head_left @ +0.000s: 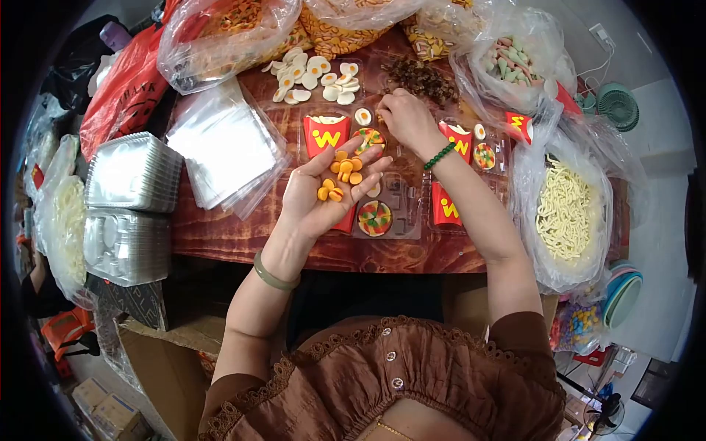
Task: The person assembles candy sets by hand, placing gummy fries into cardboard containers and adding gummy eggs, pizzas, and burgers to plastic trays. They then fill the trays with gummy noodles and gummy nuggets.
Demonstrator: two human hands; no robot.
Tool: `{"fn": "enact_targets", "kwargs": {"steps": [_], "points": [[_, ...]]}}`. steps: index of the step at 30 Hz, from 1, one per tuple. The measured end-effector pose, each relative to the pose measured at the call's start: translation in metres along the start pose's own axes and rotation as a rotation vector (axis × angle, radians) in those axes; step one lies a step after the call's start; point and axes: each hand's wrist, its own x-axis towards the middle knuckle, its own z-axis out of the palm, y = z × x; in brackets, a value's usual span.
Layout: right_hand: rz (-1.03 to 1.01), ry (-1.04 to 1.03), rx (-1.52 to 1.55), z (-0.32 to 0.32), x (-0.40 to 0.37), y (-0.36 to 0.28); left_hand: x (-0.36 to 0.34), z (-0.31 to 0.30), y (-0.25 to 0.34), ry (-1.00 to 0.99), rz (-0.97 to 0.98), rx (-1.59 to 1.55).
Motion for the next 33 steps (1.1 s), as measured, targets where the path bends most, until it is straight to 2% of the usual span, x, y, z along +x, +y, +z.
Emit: {"fn": "enact_targets", "kwargs": {"steps": [1, 3, 6, 8, 10, 11, 13, 15, 18, 19, 21, 23, 25, 30, 33], "points": [[-0.001, -0.002, 0.004, -0.006, -0.003, -0.003, 0.0, 0.0, -0.002, 0.004, 0.002, 0.0], [-0.014, 0.059, 0.403, -0.038, -0.008, -0.023, 0.0, 0.0, -0.004, 0.01, 0.021, 0.004], [-0.192, -0.267, 0.811, -0.074, -0.027, -0.05, 0.001, -0.012, -0.003, -0.059, 0.009, -0.02], [-0.25, -0.328, 0.683, -0.086, -0.035, -0.058, 0.003, -0.016, -0.007, -0.041, 0.027, 0.032], [-0.308, -0.299, 0.625, -0.083, -0.043, -0.061, 0.002, -0.007, -0.016, 0.067, 0.093, 0.2], [-0.341, -0.259, 0.608, -0.081, -0.046, -0.063, 0.002, -0.002, -0.019, 0.068, 0.09, 0.2], [-0.366, -0.228, 0.603, -0.079, -0.051, -0.065, 0.001, 0.001, -0.024, 0.221, 0.113, 0.176], [-0.394, -0.198, 0.598, -0.081, -0.058, -0.065, -0.002, 0.0, -0.027, 0.246, 0.119, 0.221], [-0.081, -0.127, 0.845, -0.093, -0.071, -0.061, -0.011, -0.002, -0.027, 0.232, 0.095, 0.268], [-0.08, -0.128, 0.847, -0.095, -0.075, -0.057, -0.018, 0.004, -0.03, 0.243, 0.125, 0.308], [0.184, -0.234, 0.811, -0.092, -0.083, -0.048, -0.032, 0.003, -0.037, 0.286, 0.177, 0.35], [0.128, -0.227, 0.711, -0.074, -0.092, -0.037, -0.04, -0.008, -0.047, 0.3, 0.154, 0.369], [0.062, -0.267, 0.473, -0.062, -0.095, -0.035, -0.048, -0.012, -0.059, 0.313, 0.114, 0.361], [0.085, -0.271, 0.511, -0.056, -0.099, -0.045, -0.051, -0.024, -0.071, 0.274, 0.012, 0.297], [0.002, -0.229, 0.341, -0.048, -0.099, -0.04, -0.048, -0.021, -0.073, 0.16, -0.01, 0.197]]}}
